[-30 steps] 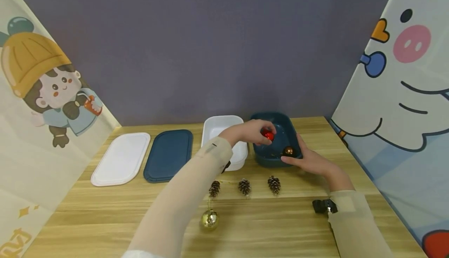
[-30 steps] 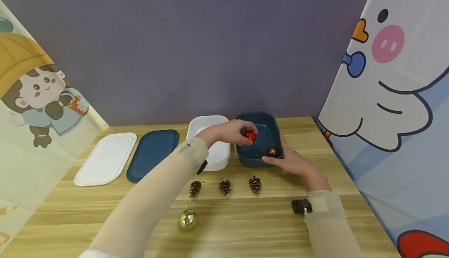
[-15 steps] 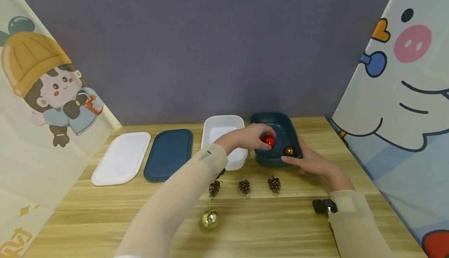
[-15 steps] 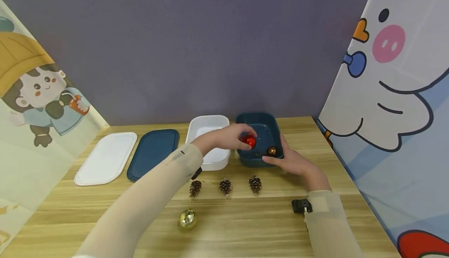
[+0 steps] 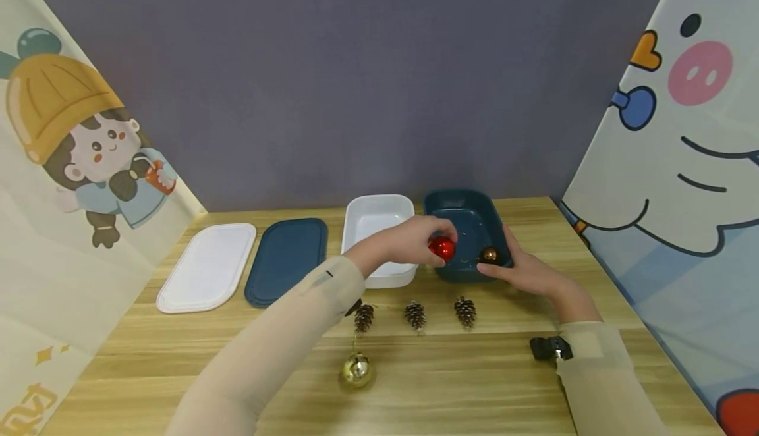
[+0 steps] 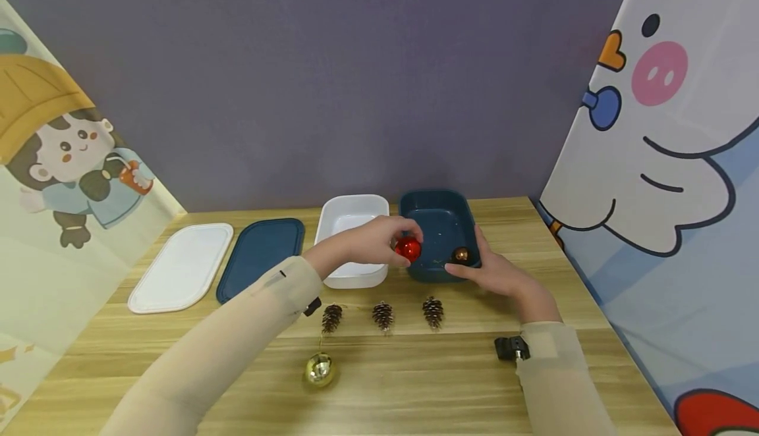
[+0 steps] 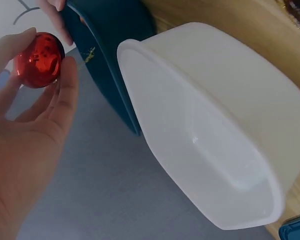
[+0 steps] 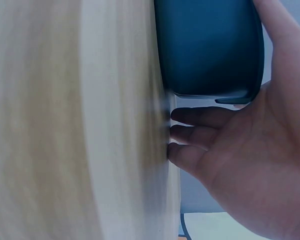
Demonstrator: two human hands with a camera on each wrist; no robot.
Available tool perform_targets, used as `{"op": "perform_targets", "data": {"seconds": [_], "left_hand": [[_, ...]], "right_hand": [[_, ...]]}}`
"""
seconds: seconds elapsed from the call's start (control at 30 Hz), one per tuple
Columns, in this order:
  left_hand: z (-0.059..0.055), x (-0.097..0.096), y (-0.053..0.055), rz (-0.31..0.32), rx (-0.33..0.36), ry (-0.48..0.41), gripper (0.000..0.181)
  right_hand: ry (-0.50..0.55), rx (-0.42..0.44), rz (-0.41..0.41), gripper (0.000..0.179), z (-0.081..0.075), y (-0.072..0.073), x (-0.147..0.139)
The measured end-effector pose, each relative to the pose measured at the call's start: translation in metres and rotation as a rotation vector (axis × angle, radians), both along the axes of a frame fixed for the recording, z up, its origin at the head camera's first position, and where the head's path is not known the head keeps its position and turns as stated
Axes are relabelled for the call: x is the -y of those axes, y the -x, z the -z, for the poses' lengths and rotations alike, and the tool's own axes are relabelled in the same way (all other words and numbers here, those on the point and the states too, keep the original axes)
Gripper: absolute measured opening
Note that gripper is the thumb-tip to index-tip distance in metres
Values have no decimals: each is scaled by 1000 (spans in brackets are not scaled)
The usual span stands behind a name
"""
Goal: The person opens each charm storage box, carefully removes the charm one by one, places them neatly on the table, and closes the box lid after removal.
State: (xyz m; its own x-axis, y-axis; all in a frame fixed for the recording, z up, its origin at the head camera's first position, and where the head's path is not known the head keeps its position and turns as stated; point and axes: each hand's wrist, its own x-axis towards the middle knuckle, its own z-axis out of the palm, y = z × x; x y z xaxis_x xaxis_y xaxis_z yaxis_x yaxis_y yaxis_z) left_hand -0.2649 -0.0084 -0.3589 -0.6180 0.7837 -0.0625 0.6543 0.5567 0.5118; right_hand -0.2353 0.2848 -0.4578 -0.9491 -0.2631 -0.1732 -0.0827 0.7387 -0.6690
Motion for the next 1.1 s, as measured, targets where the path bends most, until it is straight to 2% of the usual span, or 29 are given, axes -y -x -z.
{"op": "perform_targets", "data": {"seconds": [0.17,0.33,0.5,0.67,0.83,1.1], "left_hand": [[1,8,-10,-36,7,-48,51],[5,15,-26,-63,-5,-36,49],[9,20,-46,-73,-27,-34,48],[12,28,-67,-97,-18,-47,51],[12,35,-90,-156,-23,-23,51],[34,47,-121,-235,-85,2,49]], "right_hand": [[-1,7,6,123,0,0,0],[-33,10,9,125,-3,-1,0],[-51,10,13,126,-4,-1,1],[-41,20,9,126,-3,-2,1],[-51,5,11,126,-3,-2,1],[-54,25,8,127,-4,-2,2]]}}
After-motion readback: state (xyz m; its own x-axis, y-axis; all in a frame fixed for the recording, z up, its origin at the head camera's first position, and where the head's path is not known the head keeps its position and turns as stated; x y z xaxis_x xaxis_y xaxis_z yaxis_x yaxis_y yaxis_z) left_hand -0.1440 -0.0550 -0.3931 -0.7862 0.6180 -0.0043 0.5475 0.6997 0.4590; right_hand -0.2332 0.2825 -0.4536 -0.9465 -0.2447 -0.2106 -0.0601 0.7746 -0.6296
